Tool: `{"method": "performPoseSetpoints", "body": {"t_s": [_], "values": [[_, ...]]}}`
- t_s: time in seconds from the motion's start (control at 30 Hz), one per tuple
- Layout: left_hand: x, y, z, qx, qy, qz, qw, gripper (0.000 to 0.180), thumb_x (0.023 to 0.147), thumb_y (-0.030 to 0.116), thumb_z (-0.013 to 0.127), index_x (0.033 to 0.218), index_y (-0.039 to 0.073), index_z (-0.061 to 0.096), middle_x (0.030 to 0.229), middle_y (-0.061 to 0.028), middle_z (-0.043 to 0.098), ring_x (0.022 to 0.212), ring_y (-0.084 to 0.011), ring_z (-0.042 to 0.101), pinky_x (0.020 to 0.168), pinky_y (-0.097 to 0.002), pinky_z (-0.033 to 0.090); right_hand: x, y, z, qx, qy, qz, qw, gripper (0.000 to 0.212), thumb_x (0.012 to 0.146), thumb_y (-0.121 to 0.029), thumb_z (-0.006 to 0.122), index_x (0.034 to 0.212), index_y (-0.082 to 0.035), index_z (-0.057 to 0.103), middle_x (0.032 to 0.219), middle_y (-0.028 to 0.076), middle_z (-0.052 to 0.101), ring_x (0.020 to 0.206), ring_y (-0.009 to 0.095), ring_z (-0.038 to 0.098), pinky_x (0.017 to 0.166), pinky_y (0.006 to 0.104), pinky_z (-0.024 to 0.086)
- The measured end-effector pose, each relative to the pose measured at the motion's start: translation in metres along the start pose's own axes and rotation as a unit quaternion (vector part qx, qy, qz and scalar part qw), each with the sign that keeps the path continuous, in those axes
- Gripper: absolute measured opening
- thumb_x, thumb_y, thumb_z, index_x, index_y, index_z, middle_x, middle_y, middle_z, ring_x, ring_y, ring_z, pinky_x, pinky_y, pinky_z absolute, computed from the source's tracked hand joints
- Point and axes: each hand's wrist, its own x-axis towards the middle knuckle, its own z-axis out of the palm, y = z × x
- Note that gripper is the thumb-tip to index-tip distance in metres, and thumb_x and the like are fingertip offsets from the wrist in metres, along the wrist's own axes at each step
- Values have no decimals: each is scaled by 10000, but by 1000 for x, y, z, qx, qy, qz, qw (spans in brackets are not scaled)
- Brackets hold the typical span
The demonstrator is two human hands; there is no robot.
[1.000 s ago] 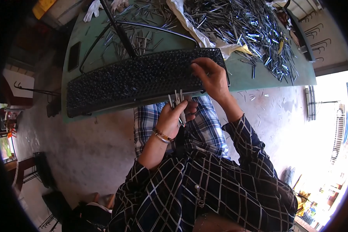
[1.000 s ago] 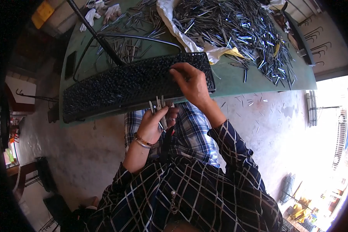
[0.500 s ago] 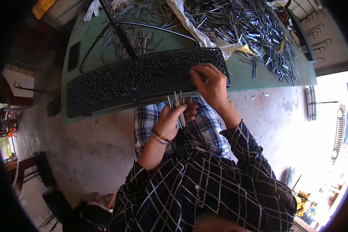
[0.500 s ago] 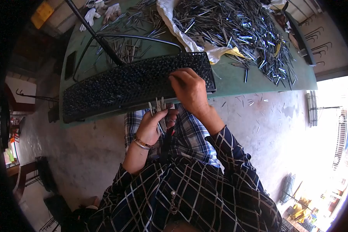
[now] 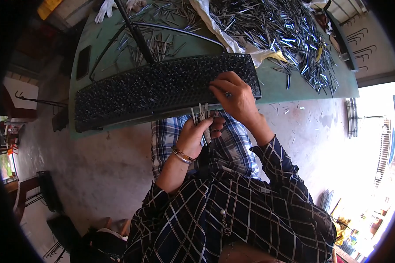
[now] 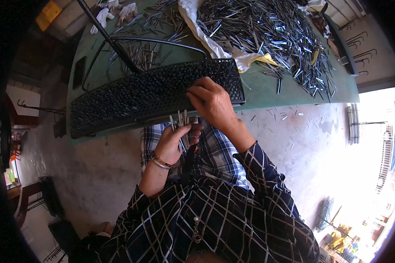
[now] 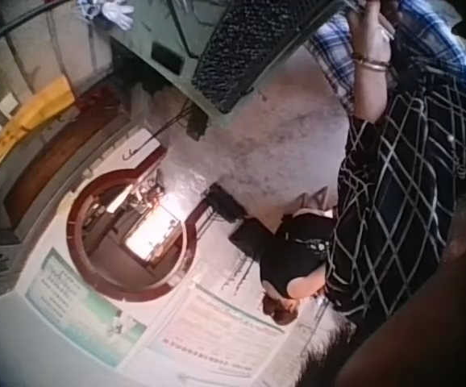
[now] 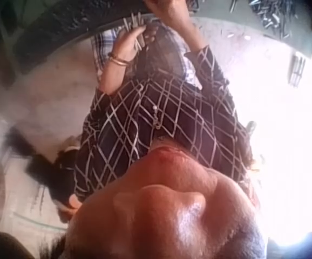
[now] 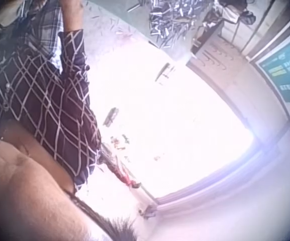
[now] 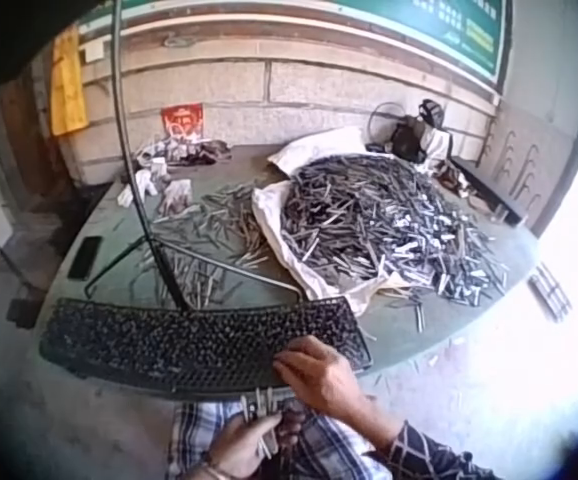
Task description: Assembling small metal pins into a black frame at a workbench.
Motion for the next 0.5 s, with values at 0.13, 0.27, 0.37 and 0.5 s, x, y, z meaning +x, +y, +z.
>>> {"method": "performPoseSetpoints", "body": {"t_s": [0.13,0.27,0.37,0.5], "values": [[-2,0,3,3,9,0,1000,212,907,128,508,1074,24,587,958,-124,661,838,-173,642,679,-305,536,-2,1,0,-1,7,44,999,120,766,-48,678,880,-14,682,912,110,613,762,241,630,654,301,512],[-2,-3,-1,5,3,4,1000,211,908,125,506,1070,19,590,967,-130,660,837,-179,643,684,-307,537,-7,-1,2,35,39,83,995,118,768,-44,678,882,-13,682,912,105,612,752,229,628,644,298,510],[-6,-3,0,2,2,6,1000,216,910,131,504,1063,6,591,966,-130,661,836,-175,642,670,-299,531,-12,3,5,28,56,100,993,112,764,-41,682,874,-16,683,907,104,611,747,224,625,636,288,507],[-25,7,-30,54,10,9,998,238,914,143,502,1080,-7,582,946,-112,664,807,-159,635,630,-271,511,-16,12,16,-16,89,29,995,104,751,-26,689,854,-23,676,889,106,608,762,237,620,635,295,501]]}}
